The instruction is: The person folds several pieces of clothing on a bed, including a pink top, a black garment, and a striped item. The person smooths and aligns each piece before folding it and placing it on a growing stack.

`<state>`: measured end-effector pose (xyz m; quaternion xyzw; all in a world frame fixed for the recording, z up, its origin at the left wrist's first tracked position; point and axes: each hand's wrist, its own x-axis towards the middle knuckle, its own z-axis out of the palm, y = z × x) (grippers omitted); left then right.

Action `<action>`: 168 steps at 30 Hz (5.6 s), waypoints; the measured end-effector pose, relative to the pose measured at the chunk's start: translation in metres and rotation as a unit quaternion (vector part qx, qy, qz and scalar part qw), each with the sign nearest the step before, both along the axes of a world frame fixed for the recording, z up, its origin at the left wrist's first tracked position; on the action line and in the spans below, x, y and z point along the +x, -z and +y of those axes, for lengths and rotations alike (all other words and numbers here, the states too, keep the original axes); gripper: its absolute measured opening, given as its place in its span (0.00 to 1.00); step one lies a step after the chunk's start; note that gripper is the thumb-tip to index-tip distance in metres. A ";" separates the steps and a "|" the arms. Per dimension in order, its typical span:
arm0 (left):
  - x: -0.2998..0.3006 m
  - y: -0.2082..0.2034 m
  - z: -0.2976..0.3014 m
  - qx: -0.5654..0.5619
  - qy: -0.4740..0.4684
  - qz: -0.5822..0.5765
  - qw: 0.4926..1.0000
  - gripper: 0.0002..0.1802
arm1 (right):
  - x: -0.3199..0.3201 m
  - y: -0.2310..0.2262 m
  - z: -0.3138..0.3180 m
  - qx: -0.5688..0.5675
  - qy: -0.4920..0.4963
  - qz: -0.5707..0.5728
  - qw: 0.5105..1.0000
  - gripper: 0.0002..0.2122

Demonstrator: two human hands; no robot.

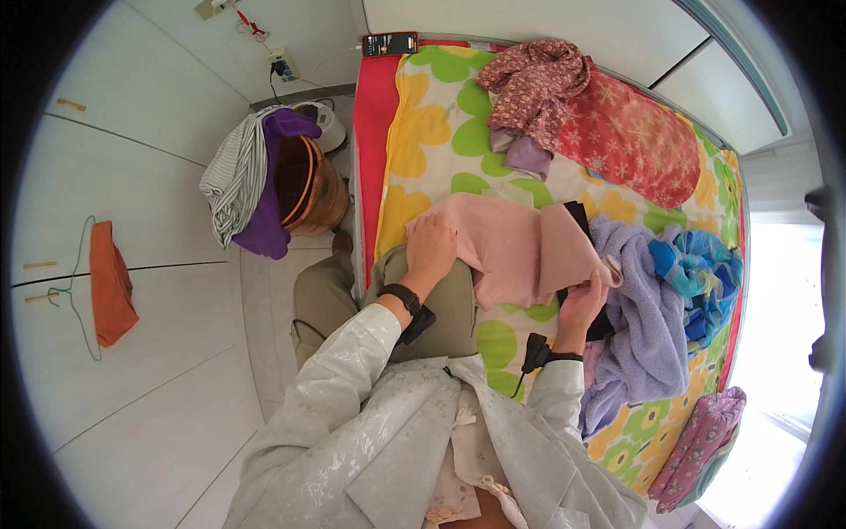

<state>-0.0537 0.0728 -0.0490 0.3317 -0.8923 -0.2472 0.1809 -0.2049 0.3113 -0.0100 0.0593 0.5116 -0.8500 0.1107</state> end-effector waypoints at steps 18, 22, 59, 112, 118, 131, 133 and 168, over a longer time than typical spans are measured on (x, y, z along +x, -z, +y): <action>0.003 -0.012 -0.002 0.068 -0.044 0.127 0.989 0.06 | 0.022 0.056 -0.026 0.322 -0.243 0.131 0.906 0.12; 0.003 -0.012 -0.004 0.075 -0.040 0.116 0.990 0.06 | 0.026 0.076 -0.023 0.366 -0.328 0.099 0.865 0.15; 0.005 -0.008 -0.001 0.115 -0.103 0.191 0.969 0.06 | 0.020 0.139 -0.027 0.440 -0.337 0.108 0.825 0.12; -0.004 -0.013 0.023 0.355 0.254 0.121 0.892 0.05 | 0.019 0.003 -0.028 0.157 -0.129 0.015 0.979 0.04; -0.006 0.001 0.017 0.527 0.214 0.188 0.801 0.03 | 0.023 0.009 -0.033 0.157 -0.138 -0.006 0.978 0.05; -0.005 -0.003 0.018 0.511 0.210 0.197 0.810 0.04 | 0.023 0.024 -0.030 0.162 -0.170 -0.018 0.972 0.03; -0.006 -0.001 0.016 0.530 0.207 0.191 0.800 0.04 | 0.024 0.025 -0.030 0.164 -0.167 -0.016 0.972 0.03; -0.001 -0.012 0.016 0.405 0.183 0.267 0.855 0.05 | 0.037 0.035 -0.030 0.227 -0.224 -0.042 0.947 0.02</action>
